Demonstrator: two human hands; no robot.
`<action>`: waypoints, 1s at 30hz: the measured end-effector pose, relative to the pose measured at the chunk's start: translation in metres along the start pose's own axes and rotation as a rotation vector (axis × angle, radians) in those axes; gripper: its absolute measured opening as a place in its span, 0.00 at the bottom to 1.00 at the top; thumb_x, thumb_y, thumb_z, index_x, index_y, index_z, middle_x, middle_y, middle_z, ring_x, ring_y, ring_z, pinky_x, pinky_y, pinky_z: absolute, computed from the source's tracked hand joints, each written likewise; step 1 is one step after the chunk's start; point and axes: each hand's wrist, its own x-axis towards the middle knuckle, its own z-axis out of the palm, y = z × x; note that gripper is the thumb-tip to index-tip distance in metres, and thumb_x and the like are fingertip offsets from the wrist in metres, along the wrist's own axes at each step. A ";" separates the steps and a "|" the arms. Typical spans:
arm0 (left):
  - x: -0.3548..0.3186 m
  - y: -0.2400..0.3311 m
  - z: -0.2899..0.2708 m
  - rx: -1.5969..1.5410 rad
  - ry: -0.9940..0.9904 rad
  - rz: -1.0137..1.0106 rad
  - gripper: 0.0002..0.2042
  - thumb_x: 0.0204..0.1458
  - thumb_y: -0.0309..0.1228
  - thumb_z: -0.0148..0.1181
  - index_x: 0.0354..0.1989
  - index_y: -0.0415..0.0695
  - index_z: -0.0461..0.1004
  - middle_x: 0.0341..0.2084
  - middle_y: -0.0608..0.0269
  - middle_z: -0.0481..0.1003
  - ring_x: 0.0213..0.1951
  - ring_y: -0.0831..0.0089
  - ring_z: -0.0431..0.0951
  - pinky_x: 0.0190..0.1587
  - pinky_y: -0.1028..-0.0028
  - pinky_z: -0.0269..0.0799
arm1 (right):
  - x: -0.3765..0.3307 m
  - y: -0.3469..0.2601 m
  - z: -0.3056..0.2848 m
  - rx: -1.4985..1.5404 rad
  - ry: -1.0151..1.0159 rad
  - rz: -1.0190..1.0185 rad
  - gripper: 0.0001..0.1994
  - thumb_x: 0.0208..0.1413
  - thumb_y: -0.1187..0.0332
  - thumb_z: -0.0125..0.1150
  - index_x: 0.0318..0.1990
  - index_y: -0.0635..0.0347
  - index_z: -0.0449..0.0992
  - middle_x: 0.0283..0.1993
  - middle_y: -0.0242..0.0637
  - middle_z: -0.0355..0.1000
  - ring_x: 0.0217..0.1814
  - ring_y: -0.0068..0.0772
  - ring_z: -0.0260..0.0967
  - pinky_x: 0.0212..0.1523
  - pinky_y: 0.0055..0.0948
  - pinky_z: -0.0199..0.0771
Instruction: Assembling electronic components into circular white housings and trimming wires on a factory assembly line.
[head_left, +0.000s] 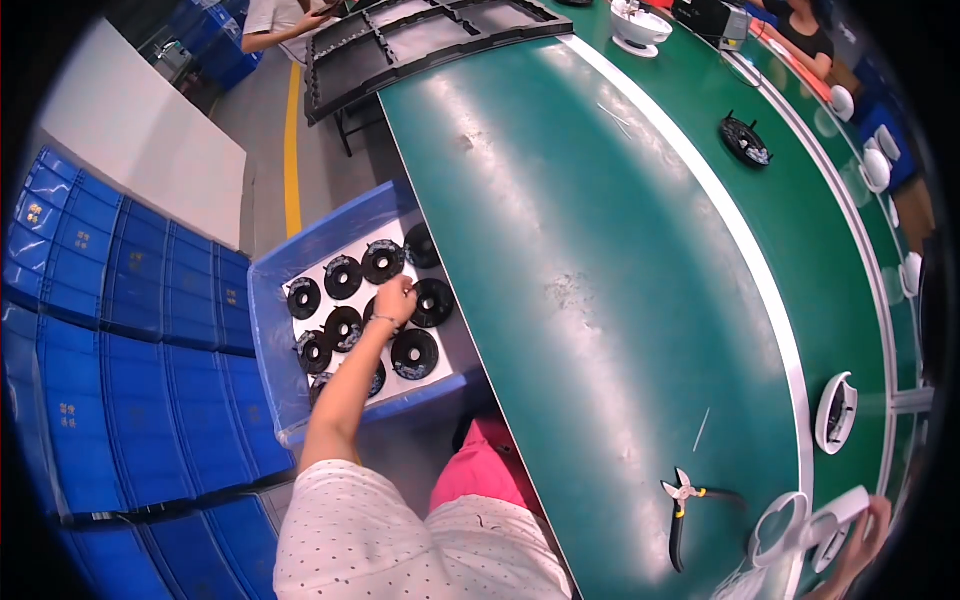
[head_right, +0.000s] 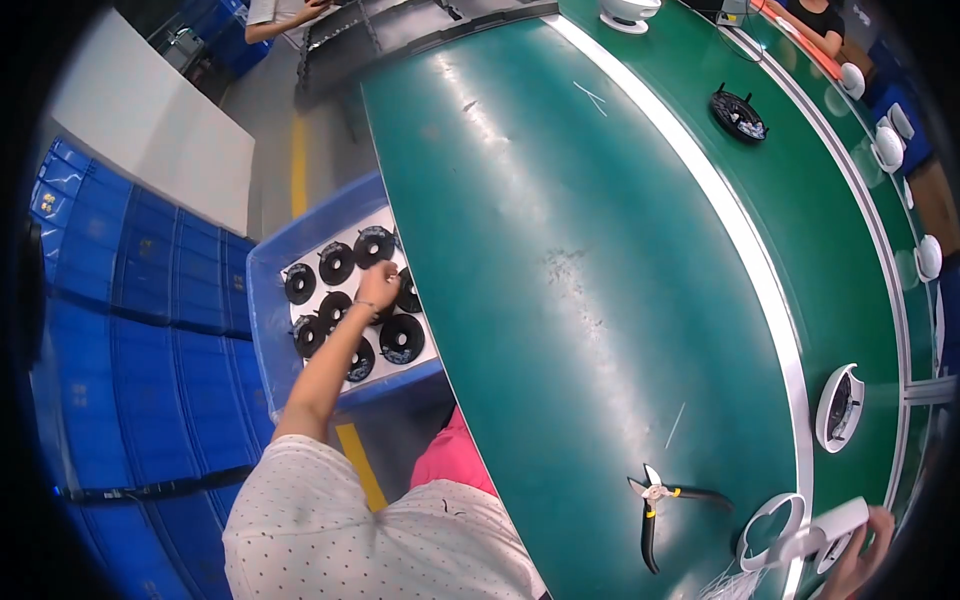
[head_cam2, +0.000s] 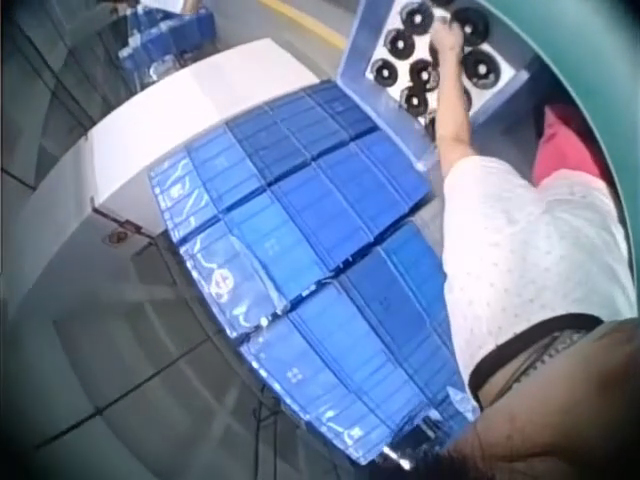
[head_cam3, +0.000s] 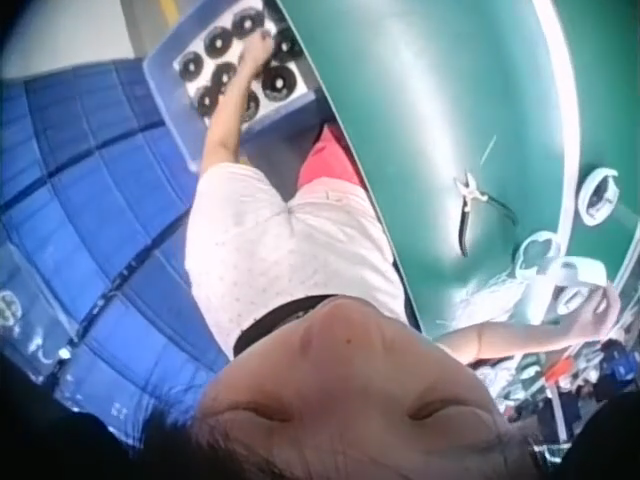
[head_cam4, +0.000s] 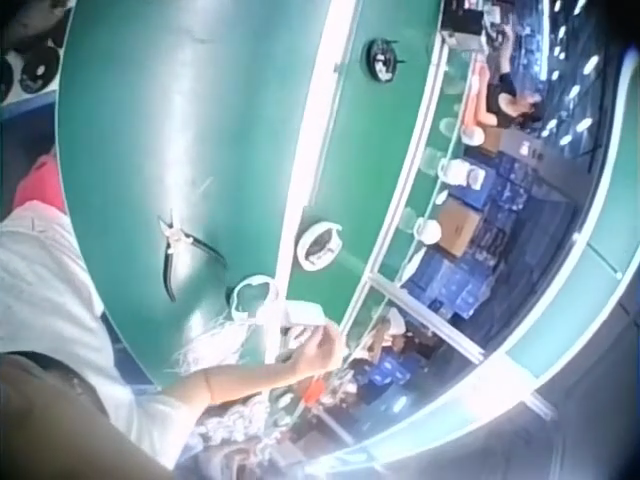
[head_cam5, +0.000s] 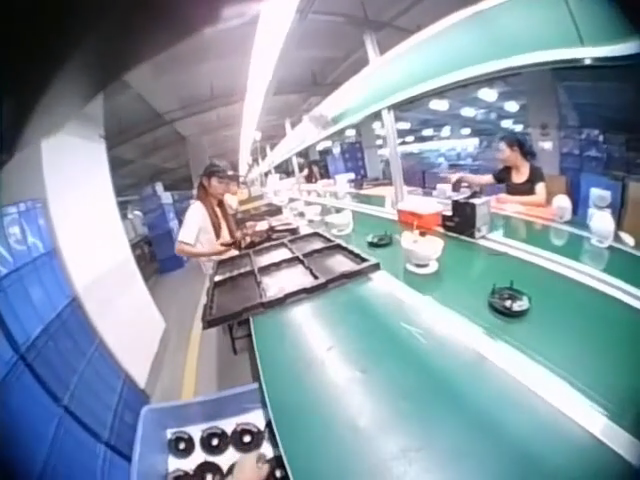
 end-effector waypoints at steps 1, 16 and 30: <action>0.000 0.028 0.030 0.107 -0.140 0.067 0.15 0.39 0.28 0.56 0.39 0.42 0.71 0.37 0.53 0.73 0.41 0.62 0.73 0.44 0.64 0.68 | 0.016 -0.056 -0.007 -0.090 -0.031 -0.148 0.04 0.48 0.82 0.48 0.33 0.68 0.68 0.33 0.35 0.64 0.36 0.28 0.61 0.41 0.22 0.60; 0.044 -0.007 0.002 -0.047 0.167 0.456 0.12 0.40 0.24 0.54 0.36 0.42 0.73 0.30 0.52 0.72 0.33 0.56 0.72 0.36 0.65 0.68 | 0.087 -0.216 0.131 -0.020 -0.014 -0.948 0.07 0.29 0.74 0.55 0.19 0.67 0.68 0.33 0.45 0.68 0.32 0.36 0.68 0.26 0.27 0.73; 0.053 0.334 -0.155 -1.127 0.095 0.677 0.14 0.44 0.20 0.57 0.41 0.34 0.68 0.36 0.58 0.72 0.38 0.75 0.72 0.42 0.77 0.67 | 0.091 -0.221 0.164 -0.088 -0.292 -0.320 0.47 0.28 0.50 0.69 0.57 0.61 0.53 0.64 0.54 0.38 0.63 0.60 0.40 0.56 0.55 0.49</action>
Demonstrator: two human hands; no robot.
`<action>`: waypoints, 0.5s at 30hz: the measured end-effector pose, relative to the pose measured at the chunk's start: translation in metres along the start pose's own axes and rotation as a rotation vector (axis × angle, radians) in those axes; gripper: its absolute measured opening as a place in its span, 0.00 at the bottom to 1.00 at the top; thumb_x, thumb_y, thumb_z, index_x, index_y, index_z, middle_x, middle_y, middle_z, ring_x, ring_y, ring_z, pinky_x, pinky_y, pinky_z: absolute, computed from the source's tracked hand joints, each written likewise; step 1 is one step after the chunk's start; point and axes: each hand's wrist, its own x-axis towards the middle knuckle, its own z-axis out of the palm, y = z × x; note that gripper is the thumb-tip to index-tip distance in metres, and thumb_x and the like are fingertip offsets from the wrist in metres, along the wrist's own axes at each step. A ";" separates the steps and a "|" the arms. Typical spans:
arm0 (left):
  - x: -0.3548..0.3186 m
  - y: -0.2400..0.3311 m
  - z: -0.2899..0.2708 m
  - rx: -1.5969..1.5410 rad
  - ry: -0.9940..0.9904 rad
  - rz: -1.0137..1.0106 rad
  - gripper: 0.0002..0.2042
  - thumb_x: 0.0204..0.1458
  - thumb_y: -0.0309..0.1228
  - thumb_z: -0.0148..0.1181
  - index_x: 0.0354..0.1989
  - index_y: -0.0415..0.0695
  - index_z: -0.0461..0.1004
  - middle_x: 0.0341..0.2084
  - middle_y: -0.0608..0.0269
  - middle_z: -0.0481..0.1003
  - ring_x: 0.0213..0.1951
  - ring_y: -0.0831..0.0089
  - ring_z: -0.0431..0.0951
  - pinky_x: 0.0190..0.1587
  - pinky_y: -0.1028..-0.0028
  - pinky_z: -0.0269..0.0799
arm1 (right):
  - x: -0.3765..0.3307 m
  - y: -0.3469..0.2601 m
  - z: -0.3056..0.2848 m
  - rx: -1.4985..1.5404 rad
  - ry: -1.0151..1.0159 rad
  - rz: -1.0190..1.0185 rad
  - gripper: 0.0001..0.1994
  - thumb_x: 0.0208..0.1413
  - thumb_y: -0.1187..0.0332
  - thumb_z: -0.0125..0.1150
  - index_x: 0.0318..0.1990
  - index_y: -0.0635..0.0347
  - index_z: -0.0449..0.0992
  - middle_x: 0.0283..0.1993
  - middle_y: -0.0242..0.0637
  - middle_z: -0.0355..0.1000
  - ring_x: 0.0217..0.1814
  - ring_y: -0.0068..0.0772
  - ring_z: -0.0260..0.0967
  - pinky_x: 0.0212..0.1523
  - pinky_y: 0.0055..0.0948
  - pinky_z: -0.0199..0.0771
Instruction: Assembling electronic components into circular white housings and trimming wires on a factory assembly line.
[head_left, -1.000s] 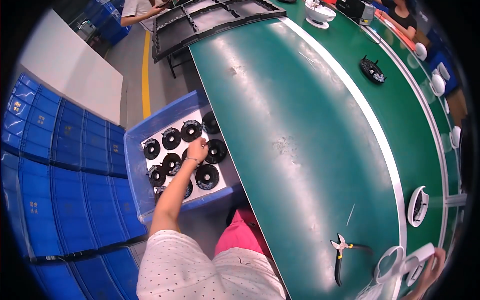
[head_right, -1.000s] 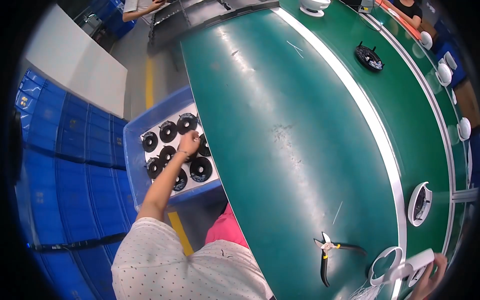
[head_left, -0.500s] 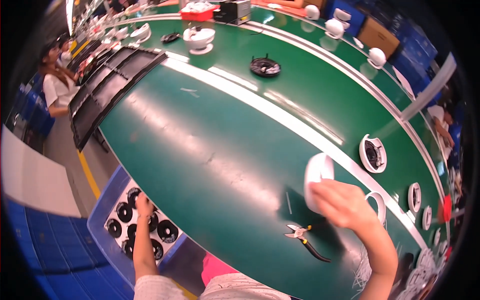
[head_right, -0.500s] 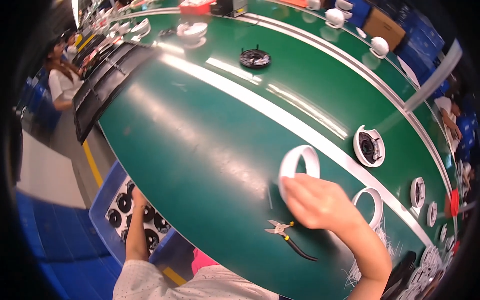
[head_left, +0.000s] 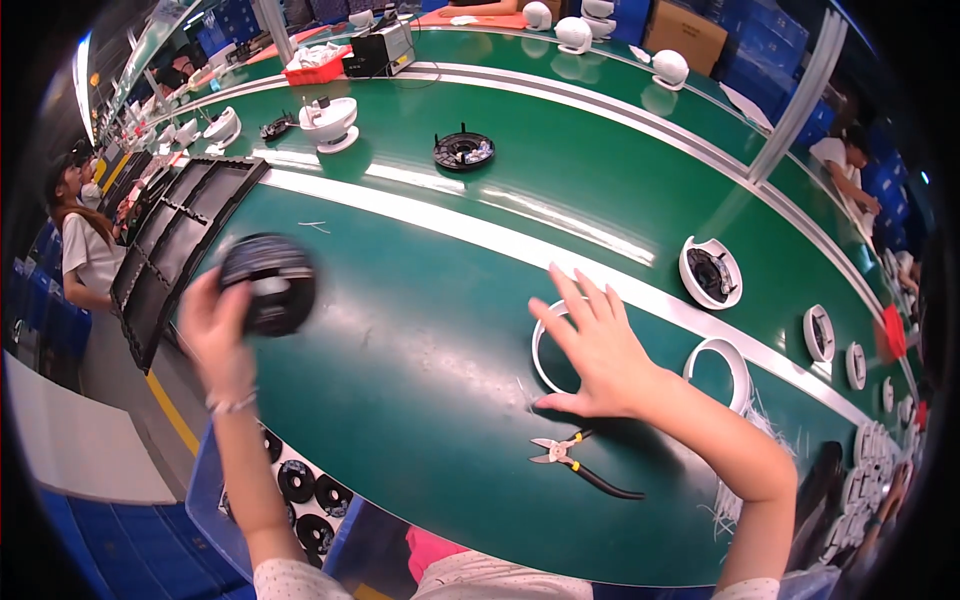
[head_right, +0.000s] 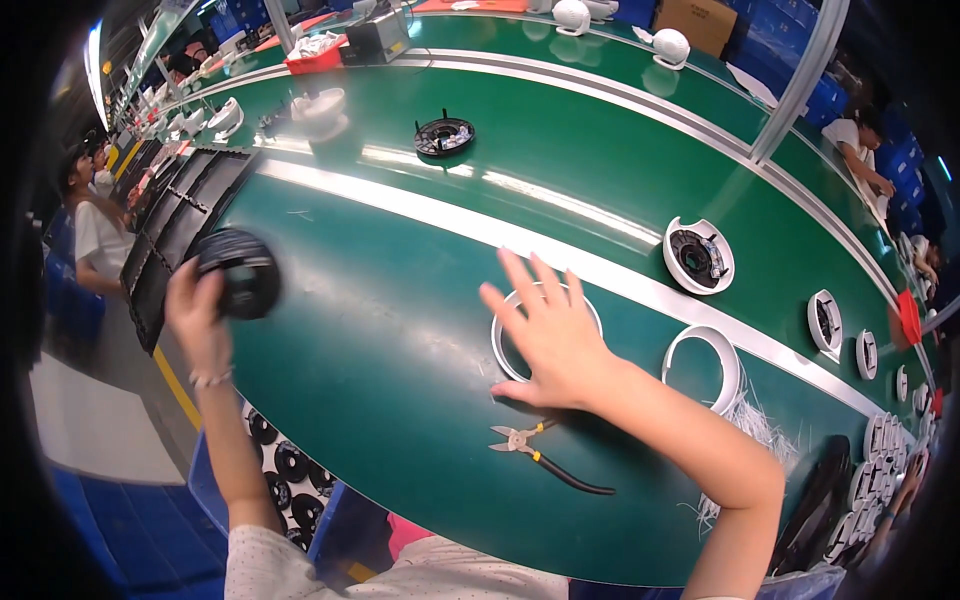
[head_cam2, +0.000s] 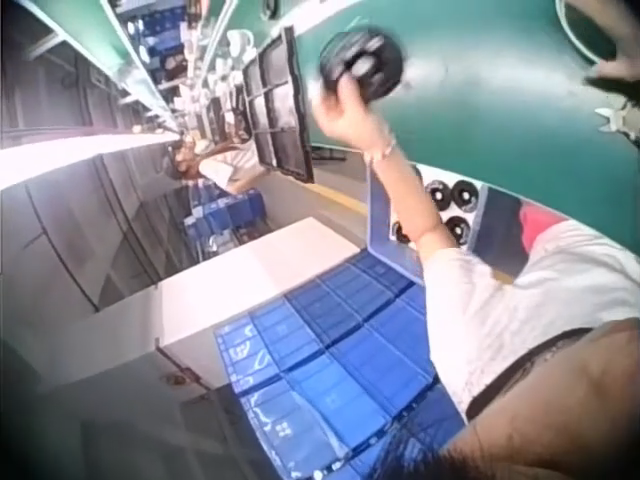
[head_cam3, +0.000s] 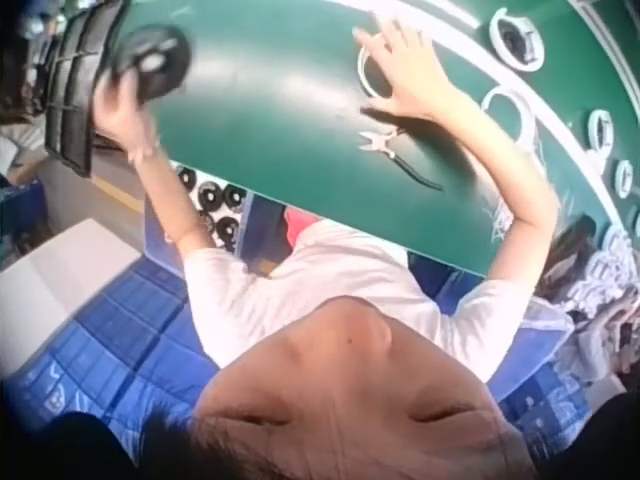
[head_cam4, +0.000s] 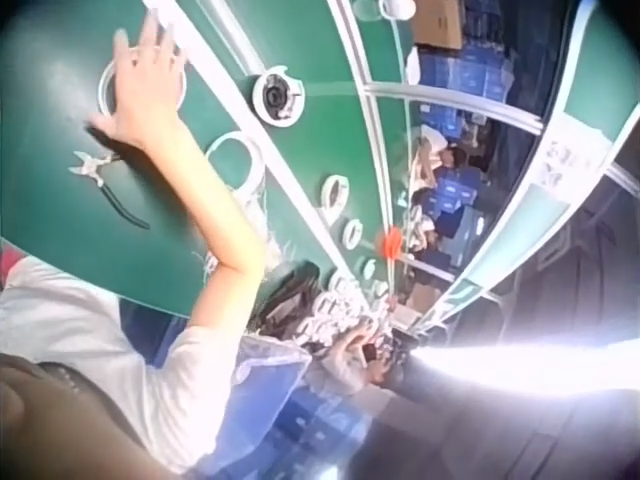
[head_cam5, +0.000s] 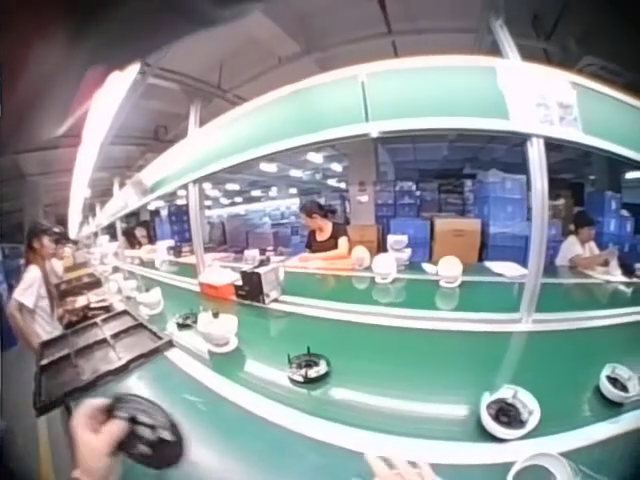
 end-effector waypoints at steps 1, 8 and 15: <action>-0.001 -0.003 0.039 -0.152 -0.196 -0.157 0.15 0.43 0.21 0.59 0.41 0.34 0.69 0.35 0.60 0.73 0.36 0.75 0.72 0.41 0.78 0.67 | 0.000 0.004 0.007 0.016 -0.084 0.119 0.50 0.27 0.48 0.69 0.59 0.61 0.49 0.64 0.55 0.38 0.64 0.61 0.38 0.57 0.57 0.46; -0.011 -0.003 0.148 -0.394 -0.896 -0.667 0.14 0.48 0.25 0.55 0.43 0.33 0.70 0.36 0.60 0.74 0.36 0.77 0.74 0.40 0.79 0.70 | 0.007 0.012 0.017 0.223 -0.297 0.237 0.62 0.21 0.51 0.73 0.62 0.61 0.34 0.64 0.55 0.35 0.66 0.60 0.32 0.60 0.62 0.36; -0.008 -0.029 0.167 -0.371 -0.969 -0.772 0.12 0.51 0.29 0.53 0.40 0.34 0.72 0.34 0.61 0.75 0.35 0.80 0.74 0.40 0.80 0.69 | 0.003 0.031 0.008 0.236 -0.455 0.245 0.62 0.18 0.63 0.75 0.63 0.55 0.36 0.67 0.45 0.32 0.68 0.54 0.25 0.63 0.56 0.32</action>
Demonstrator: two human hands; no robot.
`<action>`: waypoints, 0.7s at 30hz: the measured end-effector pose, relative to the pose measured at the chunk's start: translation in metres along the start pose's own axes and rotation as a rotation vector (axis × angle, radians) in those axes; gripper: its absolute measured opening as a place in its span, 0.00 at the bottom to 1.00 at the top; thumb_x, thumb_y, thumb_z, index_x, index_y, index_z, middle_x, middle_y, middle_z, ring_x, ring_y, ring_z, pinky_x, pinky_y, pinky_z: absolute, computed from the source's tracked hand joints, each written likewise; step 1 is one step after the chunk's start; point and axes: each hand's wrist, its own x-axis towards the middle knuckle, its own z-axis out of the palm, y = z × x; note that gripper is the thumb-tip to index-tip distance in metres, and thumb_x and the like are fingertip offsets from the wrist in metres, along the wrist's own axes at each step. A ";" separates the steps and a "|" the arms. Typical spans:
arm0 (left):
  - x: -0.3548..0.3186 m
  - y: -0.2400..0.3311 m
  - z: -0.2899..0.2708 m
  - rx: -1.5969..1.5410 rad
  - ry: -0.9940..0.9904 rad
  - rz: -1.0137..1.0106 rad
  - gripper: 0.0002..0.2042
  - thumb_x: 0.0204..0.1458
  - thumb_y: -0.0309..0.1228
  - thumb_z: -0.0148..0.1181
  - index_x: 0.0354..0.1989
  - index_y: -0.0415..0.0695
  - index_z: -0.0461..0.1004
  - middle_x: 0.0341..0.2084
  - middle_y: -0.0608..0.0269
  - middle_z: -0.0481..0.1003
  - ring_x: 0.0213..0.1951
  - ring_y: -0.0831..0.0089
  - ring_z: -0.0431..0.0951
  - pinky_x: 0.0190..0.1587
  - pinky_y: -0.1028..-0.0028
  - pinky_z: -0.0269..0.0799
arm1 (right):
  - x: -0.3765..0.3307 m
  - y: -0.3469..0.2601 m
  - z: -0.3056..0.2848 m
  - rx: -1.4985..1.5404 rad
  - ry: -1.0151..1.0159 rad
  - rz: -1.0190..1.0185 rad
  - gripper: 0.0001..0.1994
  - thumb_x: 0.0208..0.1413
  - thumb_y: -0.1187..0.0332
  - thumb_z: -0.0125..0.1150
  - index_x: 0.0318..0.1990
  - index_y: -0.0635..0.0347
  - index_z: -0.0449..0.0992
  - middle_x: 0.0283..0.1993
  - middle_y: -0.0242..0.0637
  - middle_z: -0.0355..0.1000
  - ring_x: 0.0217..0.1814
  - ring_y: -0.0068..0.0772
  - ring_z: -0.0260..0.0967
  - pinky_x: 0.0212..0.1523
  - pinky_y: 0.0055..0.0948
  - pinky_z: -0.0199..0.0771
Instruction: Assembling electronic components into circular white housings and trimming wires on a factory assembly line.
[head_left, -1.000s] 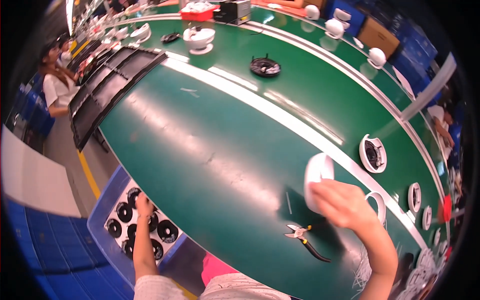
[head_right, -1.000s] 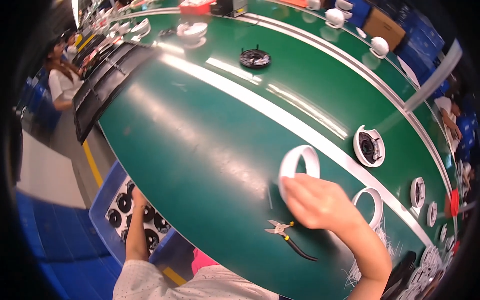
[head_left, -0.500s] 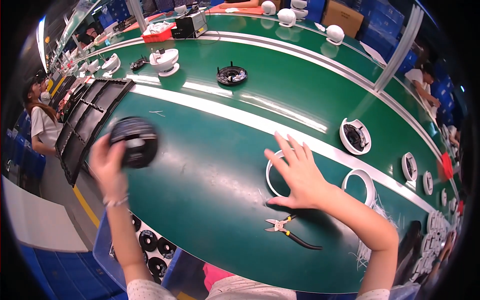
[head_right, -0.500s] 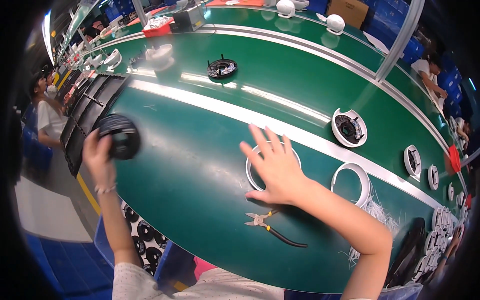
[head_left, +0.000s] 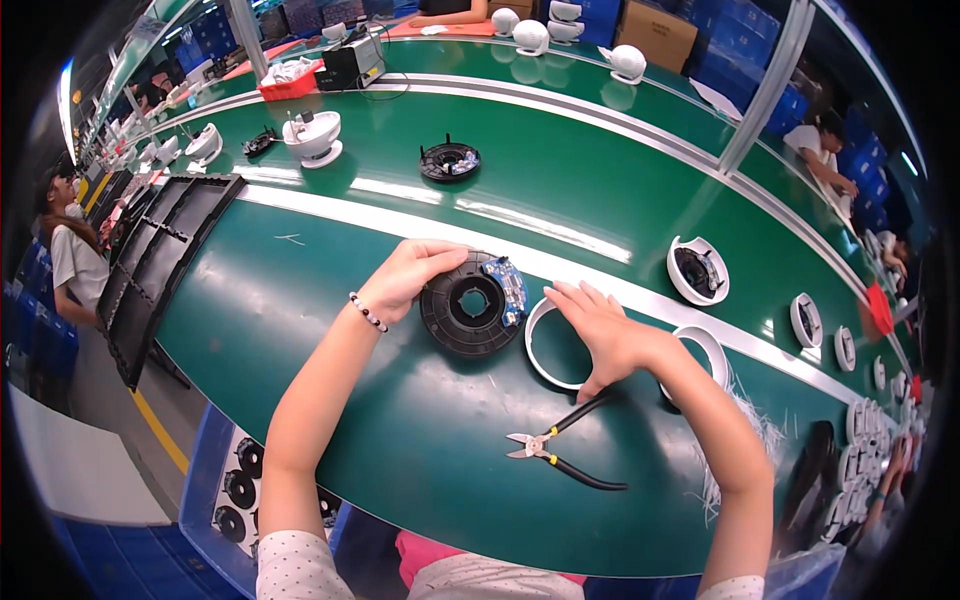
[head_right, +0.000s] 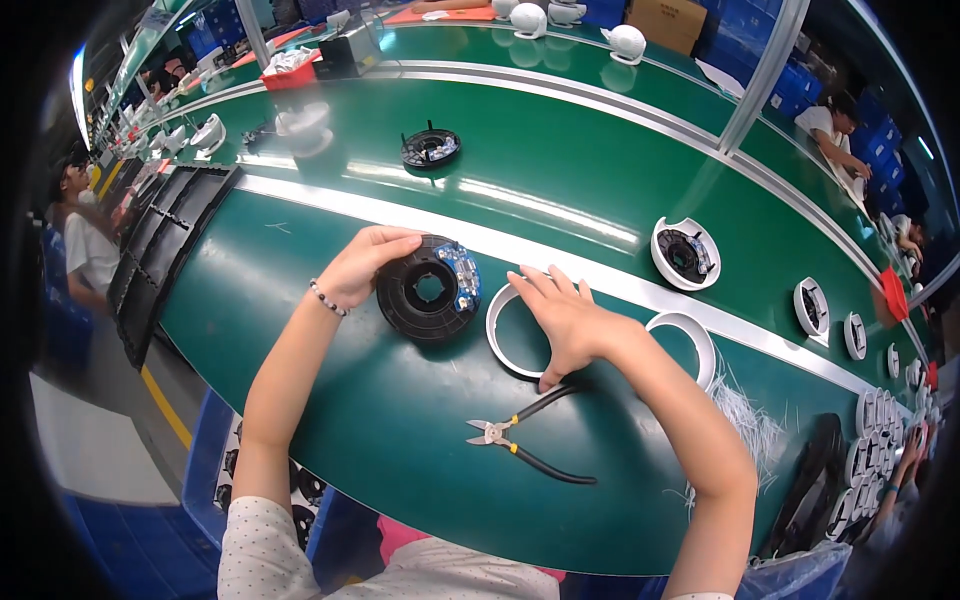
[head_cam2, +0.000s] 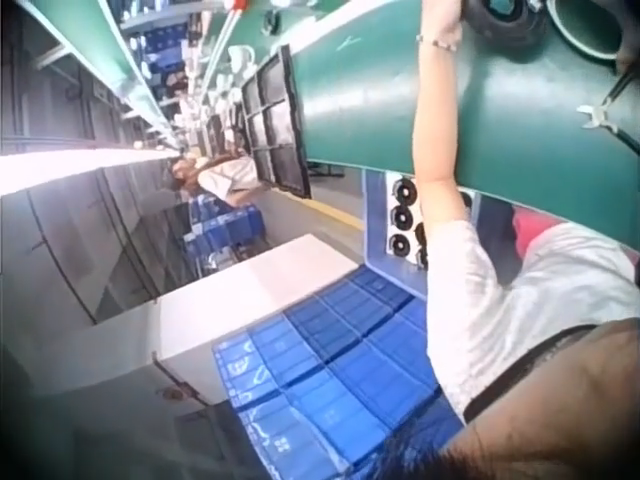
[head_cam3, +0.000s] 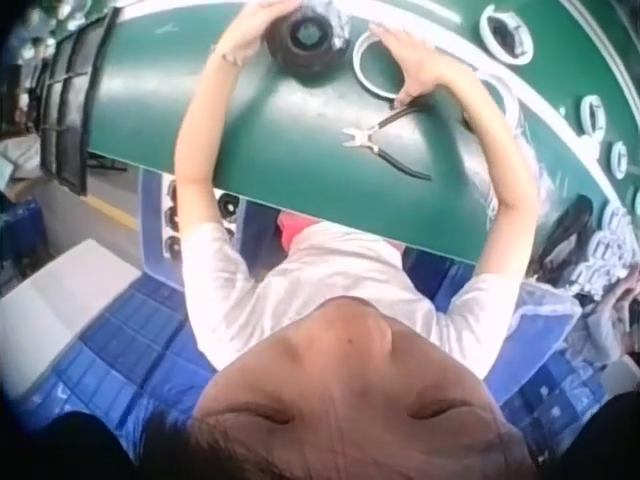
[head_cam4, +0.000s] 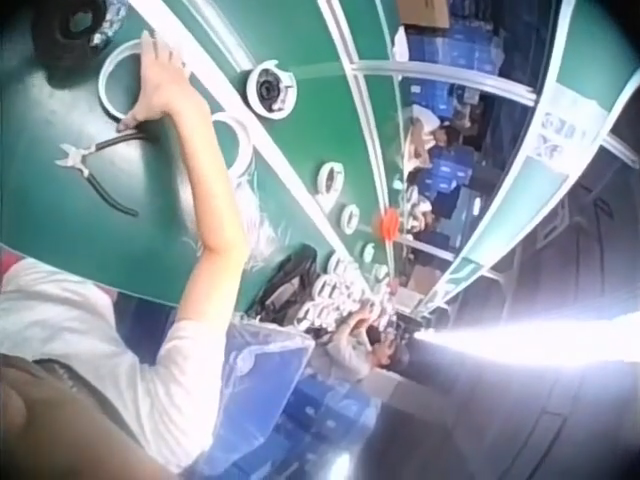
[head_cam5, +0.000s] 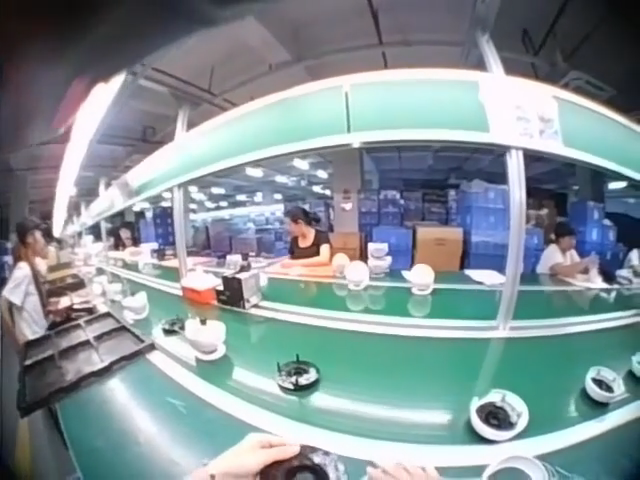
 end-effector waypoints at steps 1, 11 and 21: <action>0.002 -0.003 0.000 -0.003 -0.008 -0.005 0.12 0.51 0.29 0.53 0.40 0.34 0.72 0.34 0.61 0.75 0.35 0.80 0.74 0.40 0.80 0.69 | 0.000 0.000 -0.001 0.004 -0.003 0.009 0.62 0.18 0.63 0.75 0.63 0.55 0.36 0.67 0.45 0.32 0.68 0.54 0.25 0.63 0.56 0.32; 0.023 -0.028 -0.043 -0.063 0.069 -0.097 0.12 0.51 0.30 0.52 0.39 0.35 0.72 0.32 0.62 0.75 0.32 0.80 0.73 0.35 0.81 0.70 | 0.011 -0.014 0.003 -0.108 0.579 -0.306 0.11 0.29 0.70 0.65 0.25 0.62 0.75 0.51 0.43 0.62 0.56 0.47 0.54 0.53 0.43 0.56; 0.043 -0.032 -0.064 0.106 0.008 -0.116 0.12 0.50 0.32 0.54 0.36 0.35 0.73 0.30 0.63 0.75 0.31 0.80 0.73 0.36 0.80 0.68 | 0.023 0.015 0.000 -0.479 0.573 0.070 0.18 0.32 0.75 0.60 0.37 0.61 0.73 0.58 0.47 0.54 0.61 0.50 0.49 0.58 0.48 0.49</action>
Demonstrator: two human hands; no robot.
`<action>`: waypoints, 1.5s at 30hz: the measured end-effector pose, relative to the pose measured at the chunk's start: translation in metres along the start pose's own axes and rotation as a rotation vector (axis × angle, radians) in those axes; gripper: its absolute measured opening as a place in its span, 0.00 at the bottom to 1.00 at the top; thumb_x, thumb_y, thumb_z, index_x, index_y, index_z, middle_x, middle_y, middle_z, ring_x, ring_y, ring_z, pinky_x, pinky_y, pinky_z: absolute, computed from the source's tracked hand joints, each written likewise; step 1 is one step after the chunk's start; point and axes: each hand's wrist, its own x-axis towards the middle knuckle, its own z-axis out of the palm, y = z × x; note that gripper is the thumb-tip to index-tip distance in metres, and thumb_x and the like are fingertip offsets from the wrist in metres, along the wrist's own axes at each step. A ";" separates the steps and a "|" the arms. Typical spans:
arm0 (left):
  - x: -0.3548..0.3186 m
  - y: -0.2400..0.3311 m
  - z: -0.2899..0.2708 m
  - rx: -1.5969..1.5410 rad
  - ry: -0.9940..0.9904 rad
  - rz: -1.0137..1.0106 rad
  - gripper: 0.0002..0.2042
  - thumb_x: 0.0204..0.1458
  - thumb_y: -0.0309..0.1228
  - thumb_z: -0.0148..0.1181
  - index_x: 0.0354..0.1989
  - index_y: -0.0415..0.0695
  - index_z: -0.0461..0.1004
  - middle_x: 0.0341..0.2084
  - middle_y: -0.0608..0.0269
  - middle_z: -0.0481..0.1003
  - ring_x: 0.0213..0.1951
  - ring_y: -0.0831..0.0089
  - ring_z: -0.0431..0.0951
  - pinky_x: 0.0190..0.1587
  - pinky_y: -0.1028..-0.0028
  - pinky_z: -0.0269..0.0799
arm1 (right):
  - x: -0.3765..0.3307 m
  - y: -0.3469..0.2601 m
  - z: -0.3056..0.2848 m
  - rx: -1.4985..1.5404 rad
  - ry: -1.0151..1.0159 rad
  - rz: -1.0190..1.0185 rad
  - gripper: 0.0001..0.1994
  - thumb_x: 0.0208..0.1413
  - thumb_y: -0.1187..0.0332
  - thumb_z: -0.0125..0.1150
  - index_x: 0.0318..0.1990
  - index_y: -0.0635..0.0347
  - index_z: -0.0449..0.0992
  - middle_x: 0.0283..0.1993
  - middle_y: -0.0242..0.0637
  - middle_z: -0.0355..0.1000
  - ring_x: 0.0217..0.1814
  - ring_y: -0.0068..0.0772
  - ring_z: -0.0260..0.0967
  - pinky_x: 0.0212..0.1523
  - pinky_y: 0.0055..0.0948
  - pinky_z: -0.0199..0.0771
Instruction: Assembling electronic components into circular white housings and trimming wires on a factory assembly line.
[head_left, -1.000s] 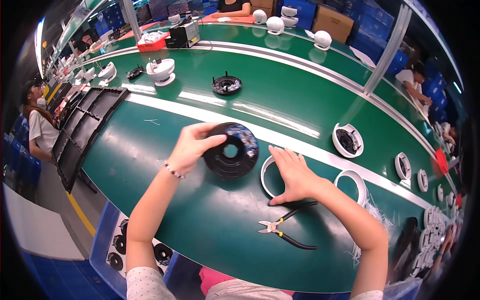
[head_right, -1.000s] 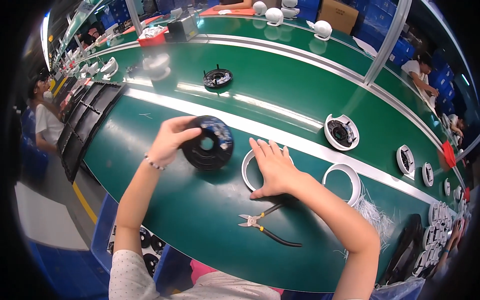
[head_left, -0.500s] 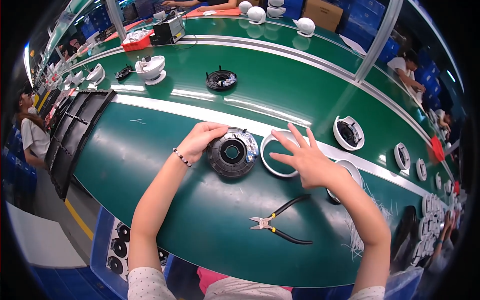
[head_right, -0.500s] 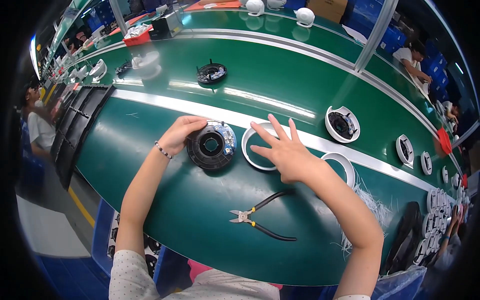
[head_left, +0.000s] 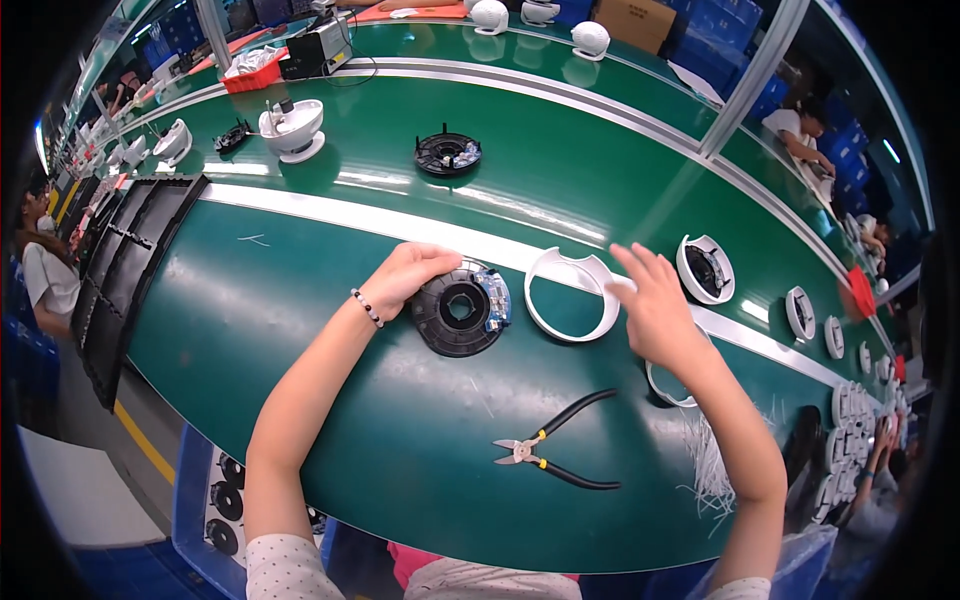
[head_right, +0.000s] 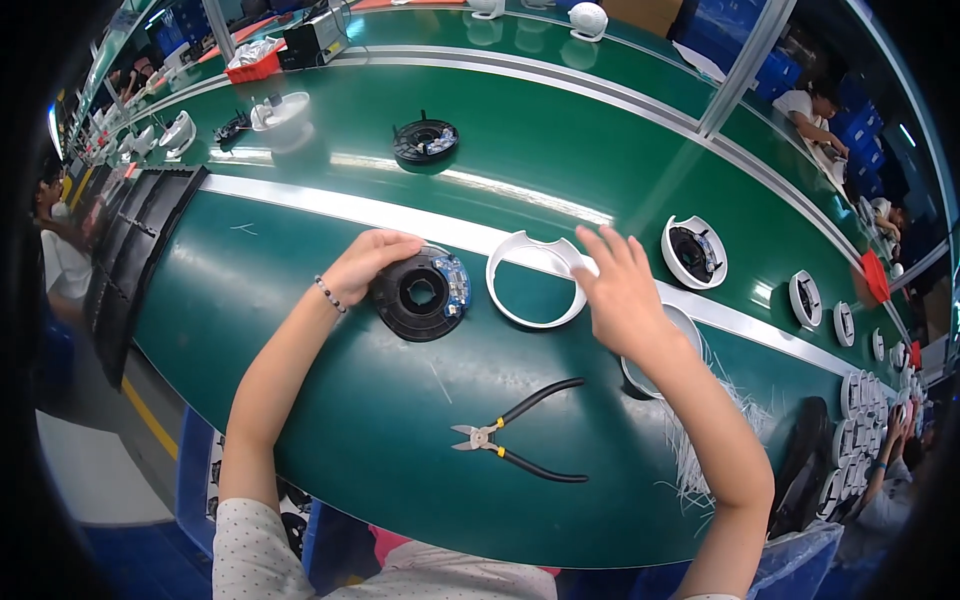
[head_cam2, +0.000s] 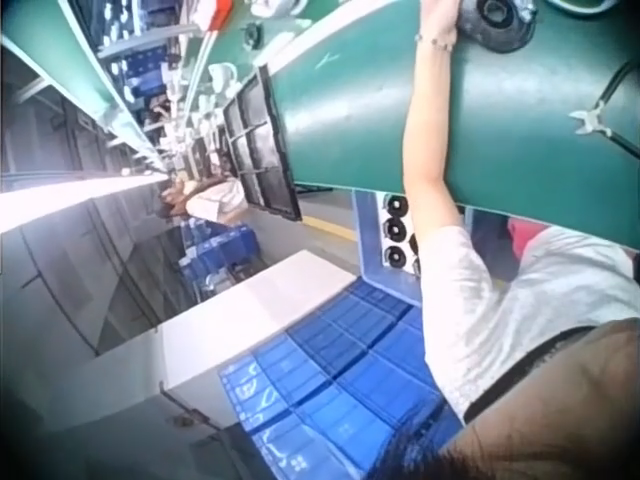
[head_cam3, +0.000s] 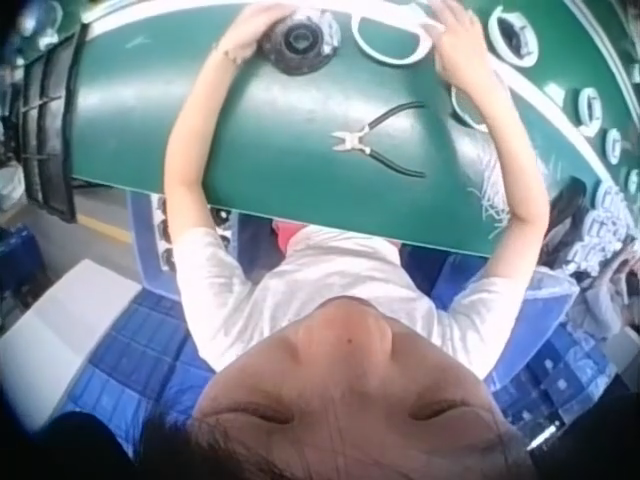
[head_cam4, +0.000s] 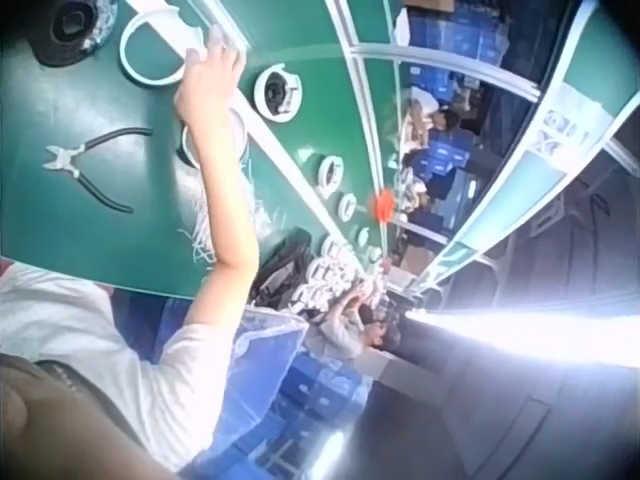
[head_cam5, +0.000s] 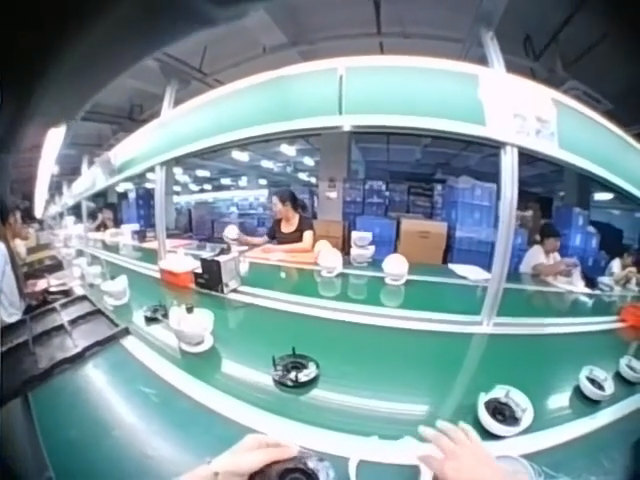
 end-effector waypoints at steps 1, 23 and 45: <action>0.004 0.000 -0.002 -0.005 -0.003 0.003 0.12 0.50 0.32 0.54 0.36 0.35 0.73 0.30 0.63 0.75 0.31 0.80 0.73 0.36 0.80 0.68 | 0.004 0.002 0.006 0.049 0.089 0.077 0.20 0.33 0.74 0.61 0.40 0.62 0.72 0.59 0.47 0.53 0.61 0.50 0.49 0.58 0.48 0.49; -0.031 -0.017 -0.037 -0.142 0.108 0.240 0.20 0.44 0.17 0.56 0.48 0.35 0.64 0.36 0.57 0.74 0.35 0.78 0.74 0.38 0.81 0.71 | 0.088 -0.063 0.012 0.364 -0.404 0.376 0.63 0.21 0.45 0.72 0.63 0.62 0.35 0.65 0.56 0.31 0.66 0.59 0.32 0.59 0.56 0.43; -0.035 0.009 -0.028 -0.703 -0.292 0.185 0.24 0.53 0.42 0.39 0.55 0.40 0.57 0.48 0.58 0.65 0.52 0.63 0.64 0.55 0.64 0.58 | 0.116 -0.151 0.006 0.927 0.374 0.449 0.61 0.21 0.52 0.74 0.61 0.66 0.37 0.57 0.56 0.46 0.62 0.51 0.44 0.60 0.41 0.49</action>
